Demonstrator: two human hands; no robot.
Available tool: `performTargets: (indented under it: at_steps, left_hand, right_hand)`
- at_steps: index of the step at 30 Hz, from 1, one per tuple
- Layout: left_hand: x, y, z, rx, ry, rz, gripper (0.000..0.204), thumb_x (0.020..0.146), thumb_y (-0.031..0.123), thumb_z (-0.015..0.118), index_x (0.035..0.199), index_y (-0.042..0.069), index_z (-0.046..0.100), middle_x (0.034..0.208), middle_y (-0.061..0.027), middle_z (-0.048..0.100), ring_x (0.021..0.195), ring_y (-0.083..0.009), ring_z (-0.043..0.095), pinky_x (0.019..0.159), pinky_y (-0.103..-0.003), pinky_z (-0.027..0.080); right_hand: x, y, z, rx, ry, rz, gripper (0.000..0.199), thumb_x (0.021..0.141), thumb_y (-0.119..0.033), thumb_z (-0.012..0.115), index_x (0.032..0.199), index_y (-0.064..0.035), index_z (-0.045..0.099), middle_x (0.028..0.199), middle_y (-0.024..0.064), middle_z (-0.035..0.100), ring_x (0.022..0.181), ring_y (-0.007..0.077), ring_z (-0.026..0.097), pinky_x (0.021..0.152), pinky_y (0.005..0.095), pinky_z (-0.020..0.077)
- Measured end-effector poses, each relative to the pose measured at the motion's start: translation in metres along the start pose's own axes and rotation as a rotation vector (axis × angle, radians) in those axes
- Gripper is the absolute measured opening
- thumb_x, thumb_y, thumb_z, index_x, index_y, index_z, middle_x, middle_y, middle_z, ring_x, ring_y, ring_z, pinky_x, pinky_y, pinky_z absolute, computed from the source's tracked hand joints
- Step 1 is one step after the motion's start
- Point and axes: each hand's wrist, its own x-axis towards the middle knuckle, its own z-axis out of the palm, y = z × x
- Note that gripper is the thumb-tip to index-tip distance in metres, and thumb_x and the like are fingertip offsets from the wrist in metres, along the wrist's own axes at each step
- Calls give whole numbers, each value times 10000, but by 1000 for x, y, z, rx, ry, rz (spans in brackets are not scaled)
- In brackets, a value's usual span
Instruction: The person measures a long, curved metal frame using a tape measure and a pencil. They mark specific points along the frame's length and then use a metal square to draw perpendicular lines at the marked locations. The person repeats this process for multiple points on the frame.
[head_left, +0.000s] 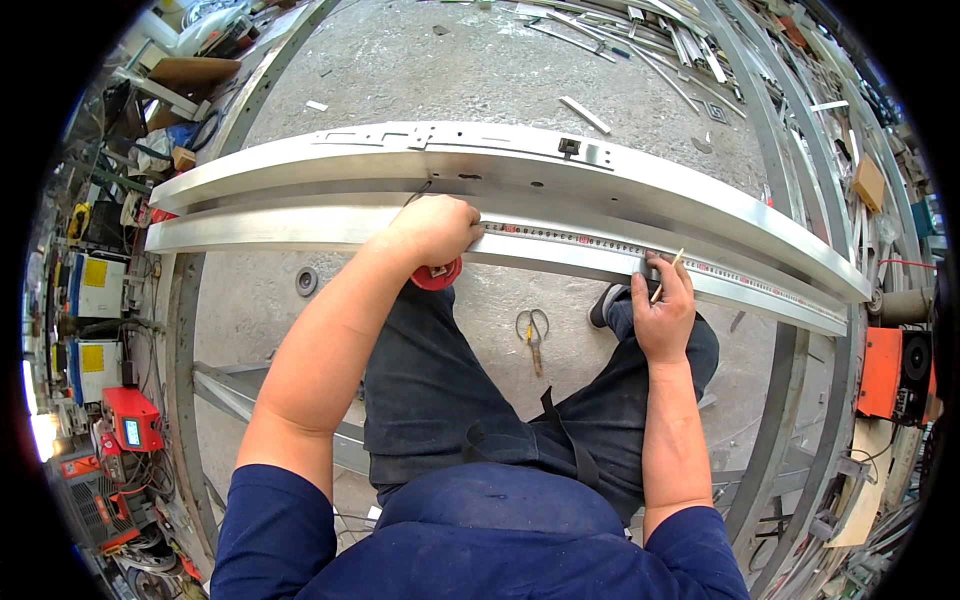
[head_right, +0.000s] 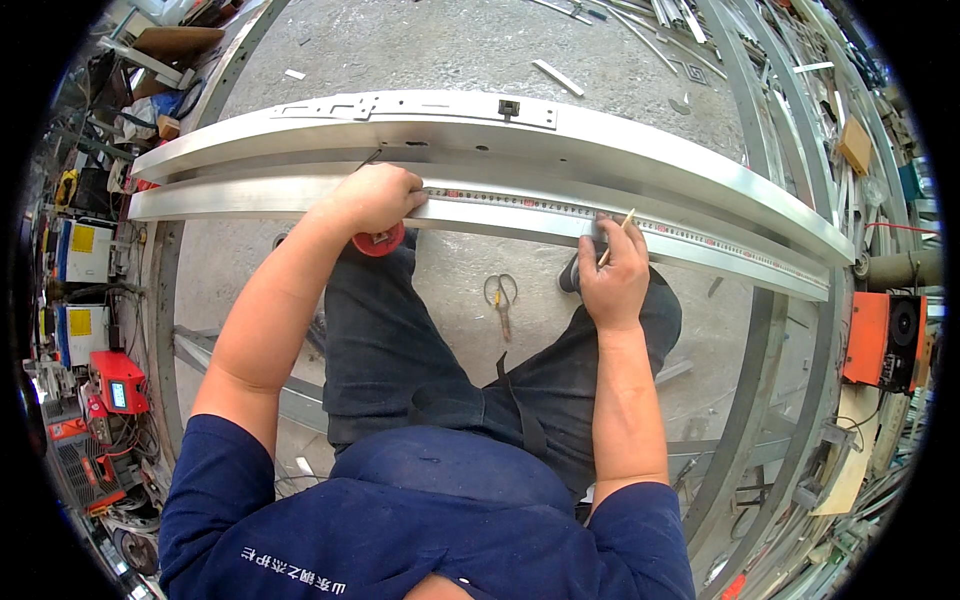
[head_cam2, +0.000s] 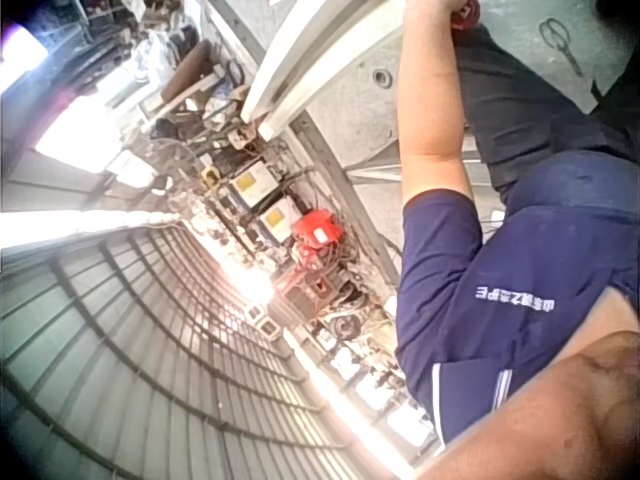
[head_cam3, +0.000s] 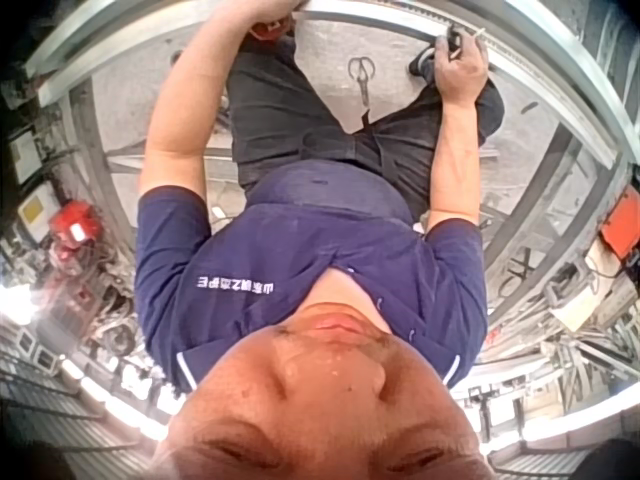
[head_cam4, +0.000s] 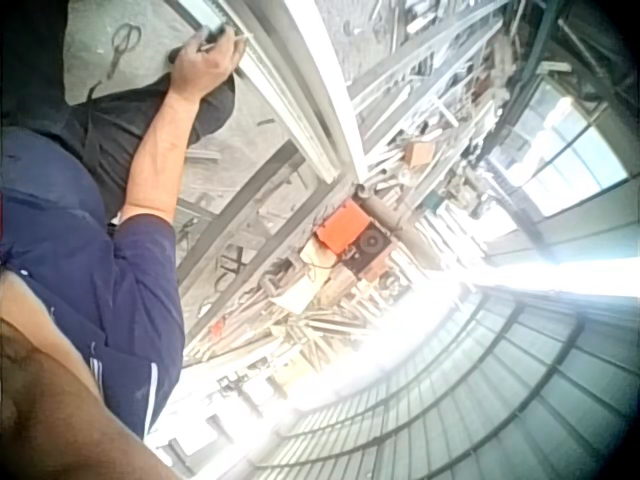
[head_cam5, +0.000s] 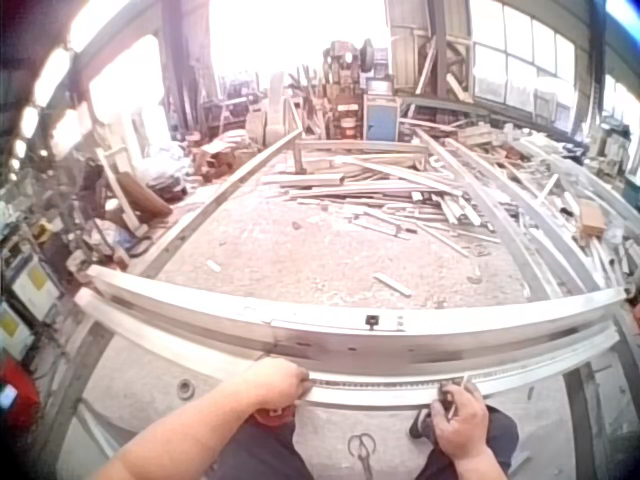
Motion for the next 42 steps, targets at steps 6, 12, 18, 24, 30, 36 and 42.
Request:
performTargets:
  at_steps: [6,12,18,24,30,36,42]
  left_hand:
    - [-1,3,-2,-5,-2,-18,319,979,314,609,954,30,753,963,-208,739,952,-410,701,888,-495,547]
    - [0,1,0,-8,-1,-12,312,981,313,615,946,35,752,949,-206,740,939,-407,702,876,-494,546]
    - [0,2,0,0,0,-9,320,985,318,610,942,34,751,953,-205,740,935,-406,704,875,-493,546]
    - [1,4,-2,5,-21,-23,320,991,313,598,964,35,754,976,-208,741,953,-408,702,890,-494,544]
    - [-1,5,-3,-4,-18,-29,318,991,315,596,984,41,756,976,-209,739,965,-408,701,897,-498,542]
    - [1,5,-2,14,-33,-39,322,991,324,599,985,43,755,971,-205,742,963,-408,700,893,-499,541]
    - [0,5,-3,-8,-34,-53,330,997,323,593,959,34,748,951,-200,742,943,-400,703,875,-494,545]
  right_hand:
    - [1,-2,-1,12,-27,38,280,843,-122,775,1097,-24,707,1090,168,725,1072,390,650,928,450,533]
    - [0,-2,-1,-5,-20,15,269,845,-120,768,1089,-24,706,1133,157,747,1113,397,642,969,459,524]
    - [1,-4,-2,5,-39,44,267,852,-126,765,1090,-20,709,1137,148,752,1145,395,638,991,464,516]
    - [0,0,-1,31,-39,63,274,858,-130,762,1105,-20,714,1160,143,753,1166,392,634,1007,461,512]
    - [0,0,-1,15,-43,62,287,854,-137,770,1112,-21,719,1149,142,754,1166,385,635,999,459,517]
    - [-2,1,-1,16,-50,58,244,893,-139,755,1106,-31,702,1168,132,752,1169,370,641,1010,435,512]
    - [0,-1,-2,35,-40,71,291,840,-132,776,1100,-11,729,1136,153,753,1152,382,642,995,451,520]
